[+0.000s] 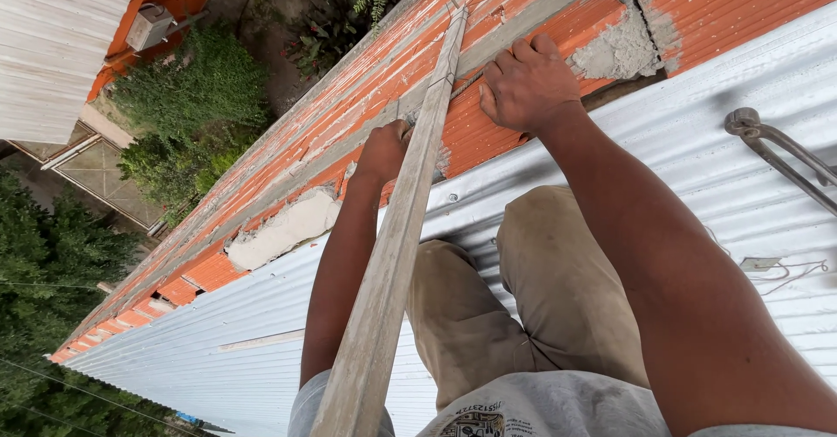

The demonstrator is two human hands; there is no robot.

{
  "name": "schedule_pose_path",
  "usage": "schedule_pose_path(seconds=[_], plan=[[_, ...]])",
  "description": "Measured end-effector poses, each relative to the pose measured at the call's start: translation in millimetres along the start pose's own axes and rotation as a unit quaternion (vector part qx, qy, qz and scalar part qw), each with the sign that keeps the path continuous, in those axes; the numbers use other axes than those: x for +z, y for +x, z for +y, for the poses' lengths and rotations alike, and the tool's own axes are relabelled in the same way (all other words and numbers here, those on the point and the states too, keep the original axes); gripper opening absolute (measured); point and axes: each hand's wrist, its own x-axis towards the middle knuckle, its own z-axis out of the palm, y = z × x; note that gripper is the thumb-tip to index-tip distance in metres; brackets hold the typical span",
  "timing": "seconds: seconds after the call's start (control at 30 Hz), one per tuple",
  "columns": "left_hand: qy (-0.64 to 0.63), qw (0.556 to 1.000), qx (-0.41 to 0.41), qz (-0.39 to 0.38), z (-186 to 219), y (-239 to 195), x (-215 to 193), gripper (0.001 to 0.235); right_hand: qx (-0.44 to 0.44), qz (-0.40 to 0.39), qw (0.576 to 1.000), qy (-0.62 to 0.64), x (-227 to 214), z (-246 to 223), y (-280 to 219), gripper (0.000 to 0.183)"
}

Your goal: Securing a wooden beam to a brick wall using wire and pliers on a roof while checking alignment with a straight edge.

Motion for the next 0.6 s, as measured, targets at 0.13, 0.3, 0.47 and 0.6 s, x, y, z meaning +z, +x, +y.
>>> schedule_pose_path(seconds=[0.13, 0.3, 0.47, 0.6], plan=[[-0.049, 0.998, 0.023, 0.022, -12.8, 6.6, 9.1, 0.044, 0.007, 0.011, 1.0, 0.007, -1.2, 0.7, 2.8, 0.031], [-0.068, 0.995, 0.038, 0.062, -19.3, 7.9, 19.5, 0.049, 0.006, -0.014, 1.0, 0.005, -0.4, -0.7, -1.2, 0.033], [-0.12, 0.988, 0.022, 0.095, -16.4, 8.2, 23.0, 0.052, 0.012, -0.022, 1.0, 0.011, -4.3, -0.1, 3.0, 0.03], [-0.143, 0.985, 0.001, 0.095, -15.5, 7.7, 25.9, 0.053, 0.016, -0.022, 0.999, 0.018, -6.0, -0.9, 4.1, 0.03]])
